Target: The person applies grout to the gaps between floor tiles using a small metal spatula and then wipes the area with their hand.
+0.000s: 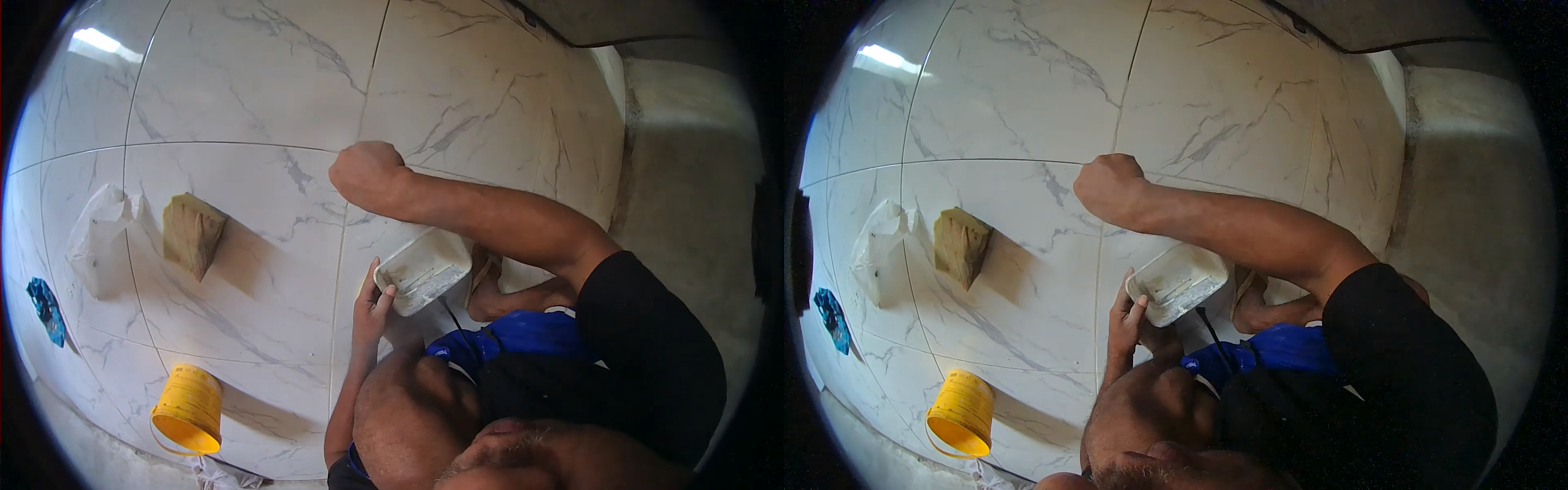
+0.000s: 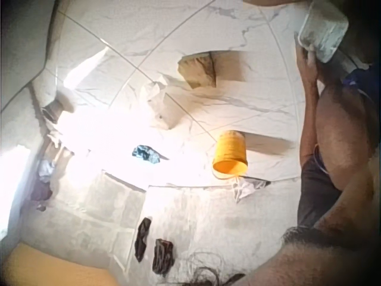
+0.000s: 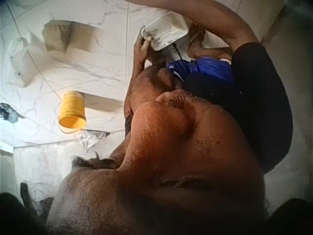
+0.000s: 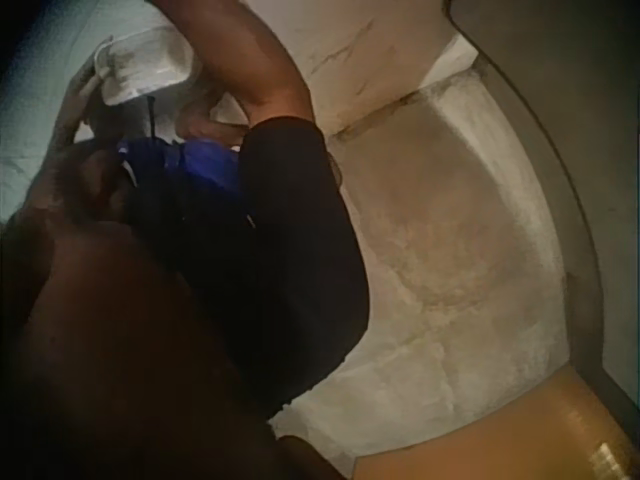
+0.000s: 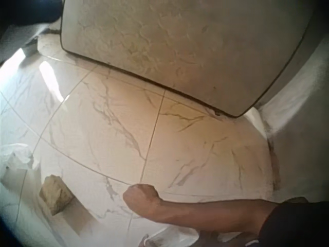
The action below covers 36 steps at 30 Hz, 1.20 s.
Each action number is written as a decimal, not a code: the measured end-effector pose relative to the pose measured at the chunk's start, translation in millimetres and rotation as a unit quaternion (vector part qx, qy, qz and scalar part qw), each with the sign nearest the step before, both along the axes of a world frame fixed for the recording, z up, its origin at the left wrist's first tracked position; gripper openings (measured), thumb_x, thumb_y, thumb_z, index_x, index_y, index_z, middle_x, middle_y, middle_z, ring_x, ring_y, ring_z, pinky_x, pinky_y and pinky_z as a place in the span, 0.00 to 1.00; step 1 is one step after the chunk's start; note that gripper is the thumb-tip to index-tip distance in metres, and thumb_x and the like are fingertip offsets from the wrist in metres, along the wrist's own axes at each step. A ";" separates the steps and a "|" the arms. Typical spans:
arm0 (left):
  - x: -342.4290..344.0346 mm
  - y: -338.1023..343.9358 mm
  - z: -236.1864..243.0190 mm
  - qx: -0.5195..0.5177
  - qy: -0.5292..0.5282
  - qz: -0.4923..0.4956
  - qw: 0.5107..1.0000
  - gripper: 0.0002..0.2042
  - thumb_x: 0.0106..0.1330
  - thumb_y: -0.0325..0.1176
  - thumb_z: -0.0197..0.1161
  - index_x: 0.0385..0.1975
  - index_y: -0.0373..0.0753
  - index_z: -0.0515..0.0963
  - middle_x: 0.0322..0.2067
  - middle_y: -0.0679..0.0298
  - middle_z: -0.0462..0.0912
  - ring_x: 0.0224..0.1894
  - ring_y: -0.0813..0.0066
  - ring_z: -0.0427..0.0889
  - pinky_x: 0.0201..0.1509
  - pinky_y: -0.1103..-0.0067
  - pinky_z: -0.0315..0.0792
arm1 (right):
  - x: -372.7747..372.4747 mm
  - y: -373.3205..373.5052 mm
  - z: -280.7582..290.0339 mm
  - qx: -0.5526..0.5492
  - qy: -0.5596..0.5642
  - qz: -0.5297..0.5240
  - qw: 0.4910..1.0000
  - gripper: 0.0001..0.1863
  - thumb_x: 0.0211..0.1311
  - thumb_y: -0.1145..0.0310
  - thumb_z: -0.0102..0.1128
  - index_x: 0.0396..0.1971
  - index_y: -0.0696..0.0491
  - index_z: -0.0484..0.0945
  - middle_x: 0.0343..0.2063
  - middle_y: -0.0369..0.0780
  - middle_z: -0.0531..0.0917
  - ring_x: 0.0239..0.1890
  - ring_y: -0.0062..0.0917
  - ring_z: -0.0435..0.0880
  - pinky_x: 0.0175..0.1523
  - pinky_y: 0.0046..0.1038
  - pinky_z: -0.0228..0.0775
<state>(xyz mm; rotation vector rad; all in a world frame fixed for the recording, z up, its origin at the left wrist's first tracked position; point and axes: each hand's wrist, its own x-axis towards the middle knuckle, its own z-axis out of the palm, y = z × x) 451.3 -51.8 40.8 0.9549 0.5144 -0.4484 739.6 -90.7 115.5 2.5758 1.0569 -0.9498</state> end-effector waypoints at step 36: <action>0.6 22.8 38.8 0.052 0.067 0.027 0.996 0.31 0.75 0.22 0.55 0.77 0.29 0.56 0.70 0.50 0.69 0.71 0.65 0.68 0.74 0.73 0.60 | 98.1 -137.6 -108.5 0.196 -0.259 -0.078 0.943 0.36 0.76 0.40 0.48 0.72 0.50 0.68 0.79 0.49 0.49 0.80 0.50 0.44 0.78 0.60 0.36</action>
